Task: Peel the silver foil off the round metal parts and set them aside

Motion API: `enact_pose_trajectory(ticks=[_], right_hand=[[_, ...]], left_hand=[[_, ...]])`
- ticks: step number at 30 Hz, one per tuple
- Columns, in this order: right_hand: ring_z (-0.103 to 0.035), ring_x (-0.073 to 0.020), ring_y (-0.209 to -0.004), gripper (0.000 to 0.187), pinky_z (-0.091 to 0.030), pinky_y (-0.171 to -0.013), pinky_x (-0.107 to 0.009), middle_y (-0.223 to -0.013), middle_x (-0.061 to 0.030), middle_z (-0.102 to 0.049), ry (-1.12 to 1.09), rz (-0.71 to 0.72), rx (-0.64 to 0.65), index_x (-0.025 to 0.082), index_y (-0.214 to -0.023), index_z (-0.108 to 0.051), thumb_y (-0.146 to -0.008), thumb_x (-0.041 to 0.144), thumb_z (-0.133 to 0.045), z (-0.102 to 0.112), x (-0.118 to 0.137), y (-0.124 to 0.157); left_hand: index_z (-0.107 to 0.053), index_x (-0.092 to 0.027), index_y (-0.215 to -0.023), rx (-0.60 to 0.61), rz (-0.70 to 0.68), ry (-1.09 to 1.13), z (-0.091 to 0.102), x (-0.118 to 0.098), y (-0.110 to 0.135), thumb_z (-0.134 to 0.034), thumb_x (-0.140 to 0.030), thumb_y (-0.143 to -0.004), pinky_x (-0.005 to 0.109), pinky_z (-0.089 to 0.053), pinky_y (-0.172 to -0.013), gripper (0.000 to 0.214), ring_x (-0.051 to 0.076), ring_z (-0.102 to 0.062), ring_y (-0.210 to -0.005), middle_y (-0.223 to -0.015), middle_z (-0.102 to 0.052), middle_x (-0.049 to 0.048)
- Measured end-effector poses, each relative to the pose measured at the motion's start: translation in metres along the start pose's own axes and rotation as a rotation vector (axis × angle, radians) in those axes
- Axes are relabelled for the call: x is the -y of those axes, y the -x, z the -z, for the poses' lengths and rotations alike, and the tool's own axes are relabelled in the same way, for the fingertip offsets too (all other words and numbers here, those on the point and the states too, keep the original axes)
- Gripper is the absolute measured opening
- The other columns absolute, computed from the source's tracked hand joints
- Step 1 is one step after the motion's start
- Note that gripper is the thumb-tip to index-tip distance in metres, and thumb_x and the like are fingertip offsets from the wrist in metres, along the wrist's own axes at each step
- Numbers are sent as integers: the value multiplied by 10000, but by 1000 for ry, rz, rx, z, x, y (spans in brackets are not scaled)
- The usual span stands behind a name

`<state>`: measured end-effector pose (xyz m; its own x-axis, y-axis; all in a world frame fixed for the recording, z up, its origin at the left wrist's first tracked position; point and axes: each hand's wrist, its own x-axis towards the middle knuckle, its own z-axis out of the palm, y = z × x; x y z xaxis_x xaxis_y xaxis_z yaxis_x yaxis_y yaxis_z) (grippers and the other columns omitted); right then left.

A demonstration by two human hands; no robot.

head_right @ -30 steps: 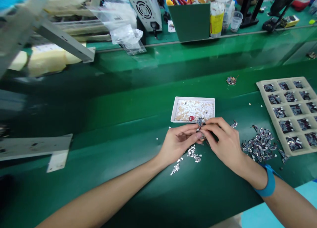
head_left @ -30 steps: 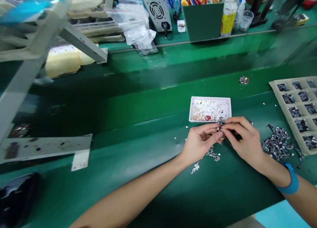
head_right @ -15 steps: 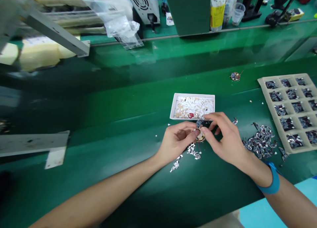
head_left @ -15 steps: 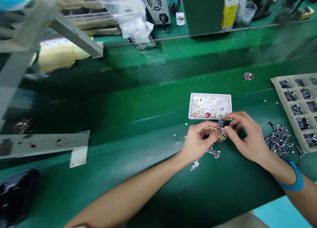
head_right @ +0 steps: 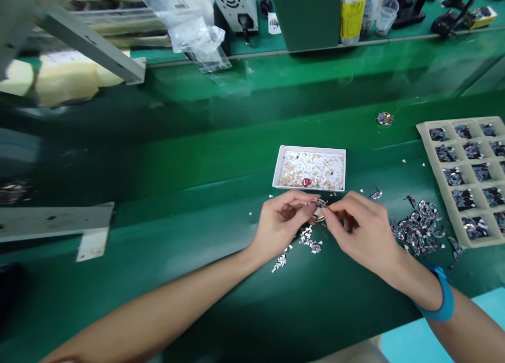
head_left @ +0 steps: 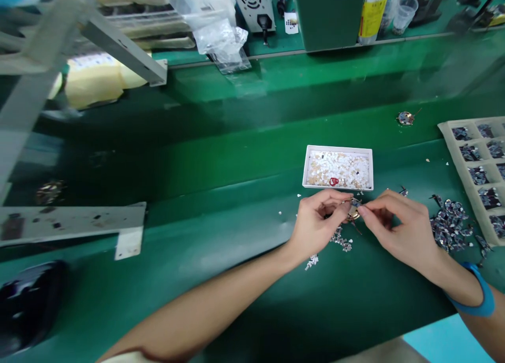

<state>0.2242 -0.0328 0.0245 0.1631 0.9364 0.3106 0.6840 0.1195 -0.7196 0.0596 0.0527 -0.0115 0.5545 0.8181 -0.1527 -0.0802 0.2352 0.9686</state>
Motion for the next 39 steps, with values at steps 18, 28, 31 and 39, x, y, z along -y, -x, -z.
enact_pose_trajectory(ticks=[18, 28, 31, 39], right_hand=[[-480, -100, -507, 231, -365, -496, -261, -600, 41, -578, -79, -202, -7, 202, -776, -669, -971, 322, -702, -9, -12, -1], [-448, -92, -486, 317, -321, -443, -227, -579, 18, -600, -309, -392, 42, 180, -727, -698, -903, 435, -763, -3, -8, -5], [-437, -85, -478, 362, -316, -445, -225, -550, 30, -557, -256, -372, 66, 183, -653, -641, -902, 420, -756, 2, -5, -8], [-422, -87, -488, 397, -303, -455, -239, -550, 45, -493, -214, -362, 78, 200, -643, -539, -919, 412, -729, 3, -7, -8]], left_hand=[[-770, -136, -1044, 38, -16, 48, 0, 5, -2, -821, -249, -852, 281, -670, -754, 228, 190, -784, -802, -914, -816, 81], [-779, -169, -1092, -35, -367, -248, -2, 1, 9, -787, -130, -871, 268, -683, -724, 224, 178, -796, -724, -939, -827, 56], [-777, -168, -1098, -23, -409, -269, -3, -1, 10, -780, -95, -875, 231, -670, -720, 235, 161, -796, -720, -926, -827, 47], [-771, -163, -1100, 20, -337, -177, -2, 0, 9, -785, -96, -866, 237, -672, -716, 243, 170, -799, -739, -936, -826, 55]])
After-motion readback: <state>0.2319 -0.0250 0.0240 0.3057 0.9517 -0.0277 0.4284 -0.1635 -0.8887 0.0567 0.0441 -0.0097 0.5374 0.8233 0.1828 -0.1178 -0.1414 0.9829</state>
